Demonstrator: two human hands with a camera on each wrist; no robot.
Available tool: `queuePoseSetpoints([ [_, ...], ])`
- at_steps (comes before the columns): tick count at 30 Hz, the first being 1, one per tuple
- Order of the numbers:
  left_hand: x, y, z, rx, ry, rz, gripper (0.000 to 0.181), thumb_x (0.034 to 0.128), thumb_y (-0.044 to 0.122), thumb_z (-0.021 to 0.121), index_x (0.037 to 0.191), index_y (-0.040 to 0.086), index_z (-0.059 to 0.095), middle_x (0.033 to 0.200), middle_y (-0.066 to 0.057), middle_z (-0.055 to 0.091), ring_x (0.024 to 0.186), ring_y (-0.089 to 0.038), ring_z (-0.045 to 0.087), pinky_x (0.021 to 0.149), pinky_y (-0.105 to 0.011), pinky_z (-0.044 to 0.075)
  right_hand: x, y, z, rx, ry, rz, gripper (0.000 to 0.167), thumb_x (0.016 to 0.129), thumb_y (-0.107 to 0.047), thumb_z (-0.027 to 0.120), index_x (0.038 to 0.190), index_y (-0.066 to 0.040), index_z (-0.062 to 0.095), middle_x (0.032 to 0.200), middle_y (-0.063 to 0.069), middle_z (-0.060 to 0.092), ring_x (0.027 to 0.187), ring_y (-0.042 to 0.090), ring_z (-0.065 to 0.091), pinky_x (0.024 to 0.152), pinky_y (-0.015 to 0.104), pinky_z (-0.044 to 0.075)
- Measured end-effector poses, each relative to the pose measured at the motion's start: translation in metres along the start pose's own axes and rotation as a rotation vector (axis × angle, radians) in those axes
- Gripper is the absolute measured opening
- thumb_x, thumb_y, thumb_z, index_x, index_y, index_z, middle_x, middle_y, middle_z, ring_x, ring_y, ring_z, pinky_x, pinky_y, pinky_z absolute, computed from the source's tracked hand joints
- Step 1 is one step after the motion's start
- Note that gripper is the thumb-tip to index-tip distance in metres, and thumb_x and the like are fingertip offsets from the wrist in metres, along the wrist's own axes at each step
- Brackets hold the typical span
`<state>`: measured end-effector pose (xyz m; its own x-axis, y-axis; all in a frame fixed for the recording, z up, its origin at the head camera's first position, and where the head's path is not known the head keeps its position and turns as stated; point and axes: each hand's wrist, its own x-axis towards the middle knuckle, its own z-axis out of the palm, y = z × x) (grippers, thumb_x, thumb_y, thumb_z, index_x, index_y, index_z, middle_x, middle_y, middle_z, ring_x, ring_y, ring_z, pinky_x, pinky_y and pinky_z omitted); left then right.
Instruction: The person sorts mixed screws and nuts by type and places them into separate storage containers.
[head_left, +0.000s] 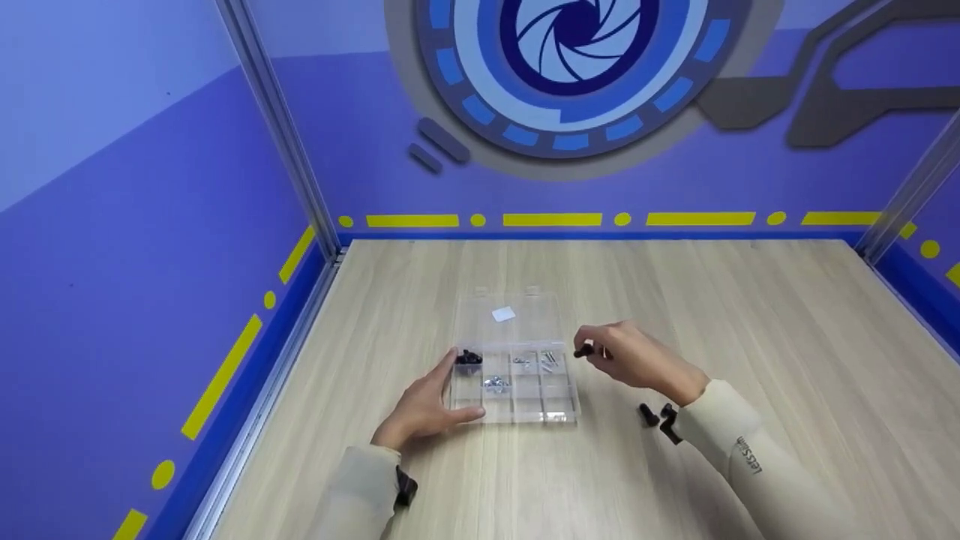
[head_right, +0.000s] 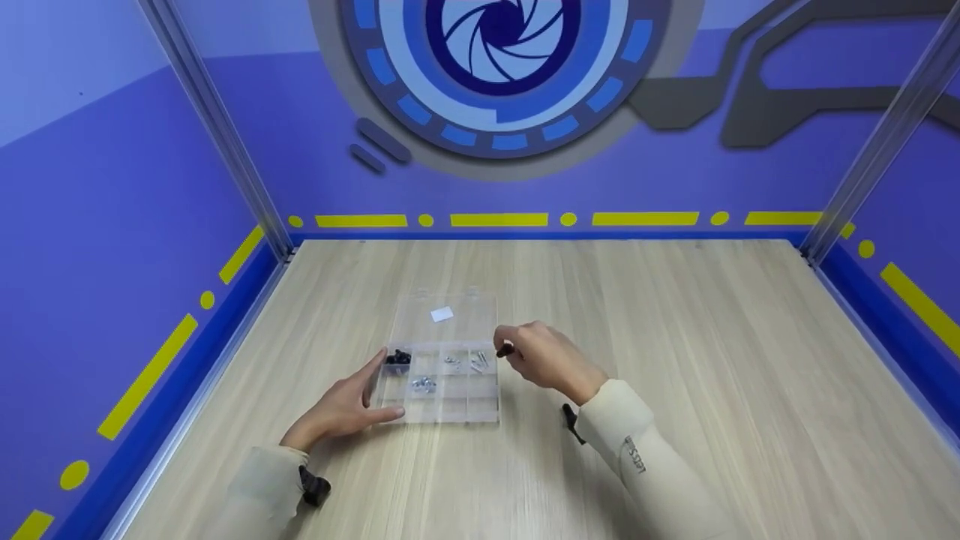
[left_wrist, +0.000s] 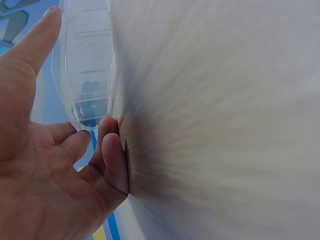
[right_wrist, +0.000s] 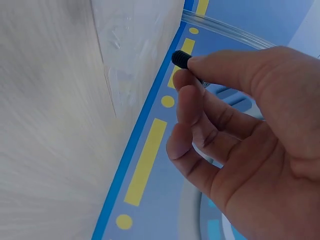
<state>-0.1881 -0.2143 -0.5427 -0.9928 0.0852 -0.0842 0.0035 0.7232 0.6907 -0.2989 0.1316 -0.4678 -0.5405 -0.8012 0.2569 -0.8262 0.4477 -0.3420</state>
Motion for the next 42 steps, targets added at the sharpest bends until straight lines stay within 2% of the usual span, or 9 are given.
queuePoseSetpoints([
  [5,-0.001,0.0,0.0,-0.006,-0.006,-0.009,0.117,0.08,0.059,0.082,0.166,0.014,0.017,0.167,-0.014,0.027,0.151,-0.039,0.03,0.122,-0.055,0.029,0.003,-0.002,0.005,0.037,-0.002,-0.015,0.008,0.096,-0.001,0.069,0.097,-0.01,0.071,0.087,0.0,0.072,0.072,0.008,0.063,0.064,0.028,0.056],
  [8,-0.001,0.0,0.001,-0.009,-0.004,-0.013,0.116,0.0801,0.059,0.082,0.166,0.014,0.018,0.167,-0.014,0.027,0.151,-0.04,0.03,0.122,-0.055,0.029,0.003,-0.003,0.007,0.051,0.0,-0.03,0.01,0.099,-0.002,0.066,0.094,-0.009,0.07,0.086,0.0,0.071,0.073,0.008,0.061,0.064,0.029,0.056],
  [13,-0.001,-0.001,0.002,-0.011,-0.001,-0.006,0.116,0.0802,0.058,0.082,0.166,0.014,0.017,0.167,-0.015,0.028,0.15,-0.04,0.03,0.122,-0.055,0.029,0.003,-0.003,0.01,0.051,-0.002,-0.066,0.011,0.097,0.002,0.065,0.097,-0.008,0.07,0.088,0.001,0.071,0.072,0.008,0.062,0.063,0.028,0.055],
  [18,-0.001,-0.001,0.002,-0.015,0.0,-0.004,0.117,0.0801,0.058,0.083,0.166,0.014,0.017,0.168,-0.014,0.027,0.151,-0.039,0.029,0.122,-0.055,0.028,0.002,-0.004,0.01,0.067,-0.026,-0.067,0.011,0.095,0.0,0.068,0.099,-0.008,0.073,0.09,0.0,0.072,0.069,0.005,0.059,0.061,0.024,0.054],
  [29,0.0,0.0,0.001,-0.014,0.003,-0.018,0.118,0.0793,0.058,0.083,0.166,0.013,0.017,0.168,-0.015,0.026,0.151,-0.039,0.029,0.123,-0.053,0.026,0.0,-0.003,0.014,0.125,-0.111,-0.12,0.007,0.092,-0.002,0.074,0.092,-0.009,0.074,0.085,-0.003,0.07,0.074,0.009,0.062,0.062,0.024,0.056],
  [34,-0.001,0.0,0.001,-0.014,0.002,-0.017,0.118,0.0793,0.058,0.083,0.166,0.014,0.017,0.167,-0.015,0.027,0.151,-0.039,0.029,0.123,-0.054,0.028,0.001,-0.006,0.017,0.148,-0.138,-0.119,0.007,0.093,-0.001,0.073,0.091,-0.008,0.074,0.084,-0.004,0.071,0.069,0.007,0.061,0.061,0.023,0.055],
  [42,0.0,0.001,0.0,-0.012,0.003,-0.024,0.118,0.0793,0.058,0.083,0.166,0.014,0.017,0.167,-0.015,0.027,0.151,-0.039,0.029,0.122,-0.054,0.028,0.002,-0.012,0.022,0.148,-0.197,-0.069,0.009,0.091,-0.001,0.075,0.089,-0.009,0.074,0.082,-0.005,0.071,0.068,0.005,0.062,0.06,0.022,0.054],
])
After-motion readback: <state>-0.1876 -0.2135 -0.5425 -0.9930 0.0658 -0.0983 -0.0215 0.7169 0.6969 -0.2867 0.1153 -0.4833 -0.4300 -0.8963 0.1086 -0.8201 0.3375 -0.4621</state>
